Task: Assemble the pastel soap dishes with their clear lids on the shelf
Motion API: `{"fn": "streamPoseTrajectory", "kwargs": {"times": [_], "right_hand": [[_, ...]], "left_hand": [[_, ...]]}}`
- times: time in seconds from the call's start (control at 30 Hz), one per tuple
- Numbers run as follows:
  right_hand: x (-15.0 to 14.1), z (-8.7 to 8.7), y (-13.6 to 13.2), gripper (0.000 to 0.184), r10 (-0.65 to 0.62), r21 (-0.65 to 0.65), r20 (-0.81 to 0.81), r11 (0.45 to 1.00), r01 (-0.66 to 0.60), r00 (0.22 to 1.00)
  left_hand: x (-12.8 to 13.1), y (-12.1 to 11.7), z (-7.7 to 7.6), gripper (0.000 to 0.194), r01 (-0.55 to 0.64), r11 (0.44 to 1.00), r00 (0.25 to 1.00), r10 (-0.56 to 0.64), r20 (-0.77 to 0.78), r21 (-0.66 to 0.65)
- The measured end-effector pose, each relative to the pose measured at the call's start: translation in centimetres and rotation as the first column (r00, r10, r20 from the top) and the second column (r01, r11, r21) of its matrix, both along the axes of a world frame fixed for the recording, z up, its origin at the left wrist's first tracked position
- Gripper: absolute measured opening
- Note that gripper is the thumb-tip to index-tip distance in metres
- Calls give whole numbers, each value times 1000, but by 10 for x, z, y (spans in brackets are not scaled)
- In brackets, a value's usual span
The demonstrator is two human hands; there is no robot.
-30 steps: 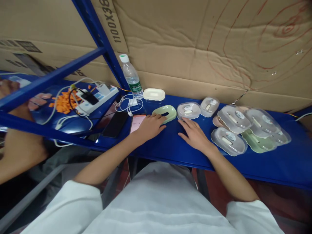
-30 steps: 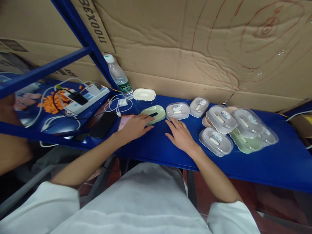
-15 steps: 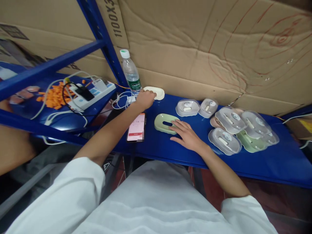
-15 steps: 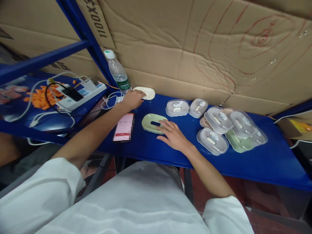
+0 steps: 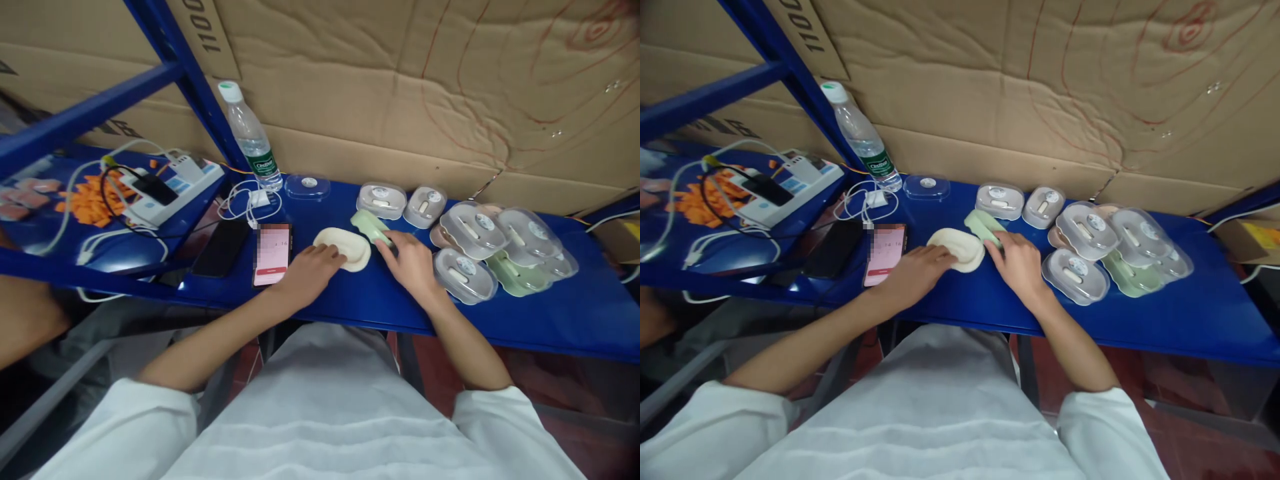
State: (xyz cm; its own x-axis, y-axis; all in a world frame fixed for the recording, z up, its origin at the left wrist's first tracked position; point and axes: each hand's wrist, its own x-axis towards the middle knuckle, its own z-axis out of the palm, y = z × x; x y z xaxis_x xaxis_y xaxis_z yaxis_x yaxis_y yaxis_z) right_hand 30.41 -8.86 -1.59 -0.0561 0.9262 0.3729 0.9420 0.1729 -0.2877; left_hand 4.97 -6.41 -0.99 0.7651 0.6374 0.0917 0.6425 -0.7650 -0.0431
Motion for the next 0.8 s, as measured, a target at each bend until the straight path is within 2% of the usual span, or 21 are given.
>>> {"fn": "streamPoseTrajectory", "kwargs": {"times": [0.07, 0.13, 0.27, 0.33, 0.4, 0.53, 0.6, 0.67, 0.73, 0.8], "right_hand": [[-4, -2, -1, 37, 144, -15, -3, 989, -144, 990], [-9, -5, -2, 33, 289, -43, 22, 957, -288, 957], [-19, -5, -7, 35, 469, -90, 115, 883, -461, 876], [-22, -4, -9, 37, 528, -107, 137, 849, -517, 838], [-23, -6, -9, 36, 562, -118, 137, 827, -550, 816], [-22, -14, -5, 27, 582, -108, 145, 813, -572, 800], [-20, -17, -3, 28, 577, -85, 143, 817, -571, 804], [-18, -17, -1, 31, 564, -69, 137, 826, -560, 815], [-17, -17, -1, 33, 555, -73, 136, 832, -550, 821], [-16, -17, 0, 35, 547, -87, 136, 837, -540, 826]], "left_hand": [[7, -14, -9, 32, 27, 1000, 1000, -27, 5, 9], [9, -23, -17, 33, 15, 998, 999, -17, 37, 57], [1, -29, -23, 42, -44, 985, 987, 17, 161, 170], [-5, -26, -23, 41, -95, 981, 975, 57, 217, 168], [-9, -21, -24, 39, -97, 988, 970, 67, 234, 121], [-8, -17, -26, 34, -49, 997, 978, 37, 207, 53], [-9, -13, -23, 33, -30, 999, 978, 24, 209, 24], [-14, 2, -17, 32, 14, 999, 973, -6, 231, -34], [-20, 31, -7, 34, 44, 995, 965, -18, 261, -94], [-27, 73, 1, 39, -47, 995, 960, 68, 271, -84]]}}
